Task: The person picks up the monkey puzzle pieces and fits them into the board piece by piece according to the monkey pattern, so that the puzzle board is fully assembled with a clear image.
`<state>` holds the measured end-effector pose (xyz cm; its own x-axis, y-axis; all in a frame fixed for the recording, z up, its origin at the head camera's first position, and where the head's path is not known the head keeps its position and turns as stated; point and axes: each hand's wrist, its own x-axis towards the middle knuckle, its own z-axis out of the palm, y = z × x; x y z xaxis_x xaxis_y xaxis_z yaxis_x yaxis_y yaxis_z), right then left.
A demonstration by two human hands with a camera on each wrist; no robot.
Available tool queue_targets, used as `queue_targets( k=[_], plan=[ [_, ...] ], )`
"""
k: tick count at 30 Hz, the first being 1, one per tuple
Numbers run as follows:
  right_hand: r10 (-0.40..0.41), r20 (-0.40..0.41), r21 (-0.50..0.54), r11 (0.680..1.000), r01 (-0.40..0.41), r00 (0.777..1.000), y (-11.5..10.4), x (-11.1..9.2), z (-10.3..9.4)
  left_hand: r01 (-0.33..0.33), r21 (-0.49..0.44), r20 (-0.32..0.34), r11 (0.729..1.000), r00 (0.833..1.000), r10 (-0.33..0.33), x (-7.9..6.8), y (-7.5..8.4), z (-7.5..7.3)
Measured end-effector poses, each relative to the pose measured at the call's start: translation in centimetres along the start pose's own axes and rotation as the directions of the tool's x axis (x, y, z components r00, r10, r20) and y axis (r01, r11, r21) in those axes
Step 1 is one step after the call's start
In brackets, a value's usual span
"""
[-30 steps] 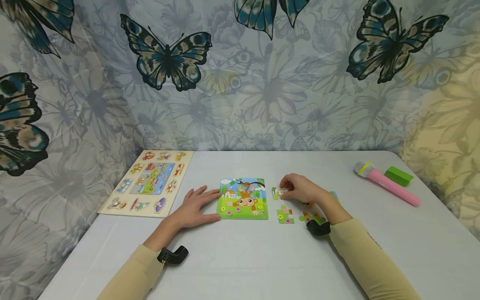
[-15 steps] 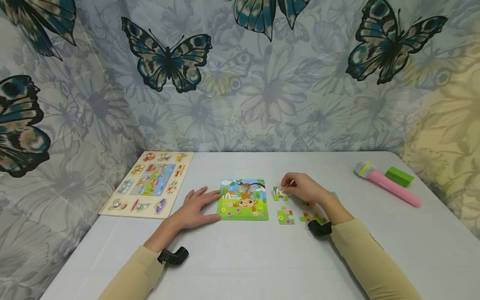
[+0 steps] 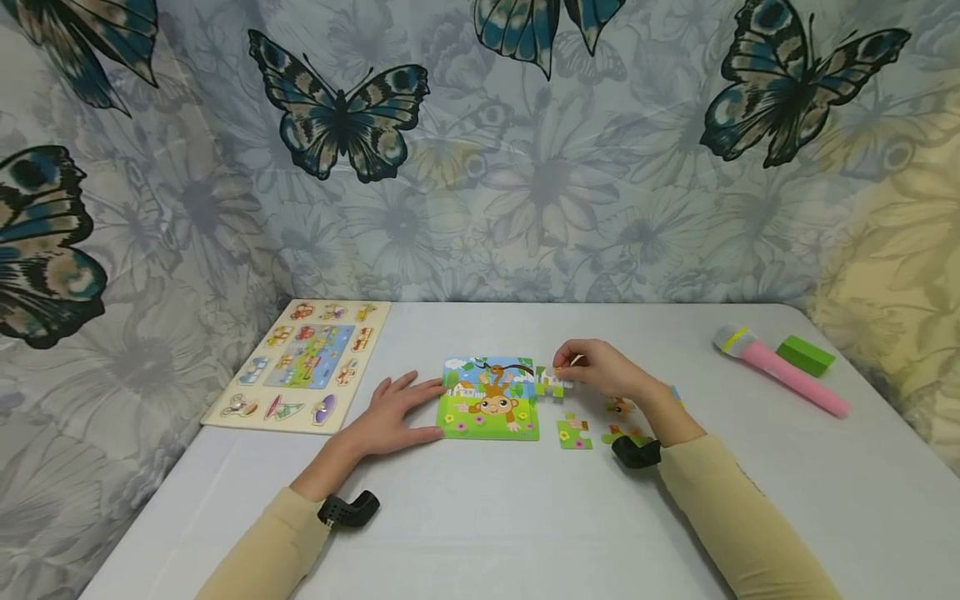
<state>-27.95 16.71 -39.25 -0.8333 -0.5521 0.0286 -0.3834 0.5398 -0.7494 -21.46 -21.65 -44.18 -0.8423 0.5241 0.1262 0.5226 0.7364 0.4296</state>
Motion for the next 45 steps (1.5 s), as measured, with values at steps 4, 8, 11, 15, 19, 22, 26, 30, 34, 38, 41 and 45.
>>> queue_targets(
  k=[4,8,11,15,19,22,26,30,34,38,41,45],
  plan=[
    [-0.034,0.007,0.016,0.999,0.034,0.999,-0.7,1.0,0.9,0.003,0.002,0.0,1.0,1.0,-0.003,0.1,0.1,0.1],
    [-0.057,0.016,-0.007,0.998,0.057,0.998,-1.7,2.2,1.9,-0.004,-0.004,-0.005,1.0,1.0,0.004,0.1,0.0,0.0],
    [-0.055,0.024,-0.007,0.998,0.055,0.998,-2.5,3.1,2.6,-0.004,-0.005,-0.002,1.0,1.0,0.004,0.2,-0.1,0.1],
    [-0.054,0.03,-0.001,0.999,0.054,0.998,-3.1,4.1,3.5,0.0,-0.009,0.009,1.0,1.0,0.0,0.3,-0.2,0.1],
    [-0.05,0.035,-0.01,0.999,0.05,0.998,-3.5,4.9,4.5,-0.007,-0.005,0.004,1.0,1.0,0.007,0.3,-0.2,0.2],
    [-0.051,0.046,-0.005,0.999,0.051,0.998,-3.8,5.5,5.3,0.002,-0.01,0.007,1.0,1.0,-0.001,0.3,-0.1,0.3],
    [-0.047,0.057,-0.004,0.999,0.047,0.997,-4.3,6.1,6.1,0.021,-0.022,0.017,1.0,1.0,-0.02,0.1,0.0,0.3],
    [-0.031,0.065,-0.022,0.999,0.033,0.997,-5.0,6.7,6.8,0.015,-0.025,0.011,1.0,1.0,-0.015,0.1,-0.1,0.3],
    [-0.022,0.083,-0.034,0.999,0.025,0.996,-5.6,7.2,7.3,0.008,-0.027,0.004,1.0,1.0,-0.008,0.1,-0.2,0.1],
    [0.004,0.1,-0.054,0.999,0.001,0.995,-6.0,7.6,7.8,0.005,-0.033,0.0,0.999,1.0,-0.005,0.2,-0.2,0.1],
    [0.012,0.106,-0.072,0.997,-0.005,0.994,-6.3,7.7,8.2,0.006,-0.042,-0.005,0.999,1.0,-0.006,0.1,-0.2,0.1],
    [-0.005,0.105,-0.105,0.994,0.016,0.994,-6.5,7.7,8.6,0.01,-0.044,-0.009,0.999,1.0,-0.01,0.1,-0.2,0.2]
  ],
)
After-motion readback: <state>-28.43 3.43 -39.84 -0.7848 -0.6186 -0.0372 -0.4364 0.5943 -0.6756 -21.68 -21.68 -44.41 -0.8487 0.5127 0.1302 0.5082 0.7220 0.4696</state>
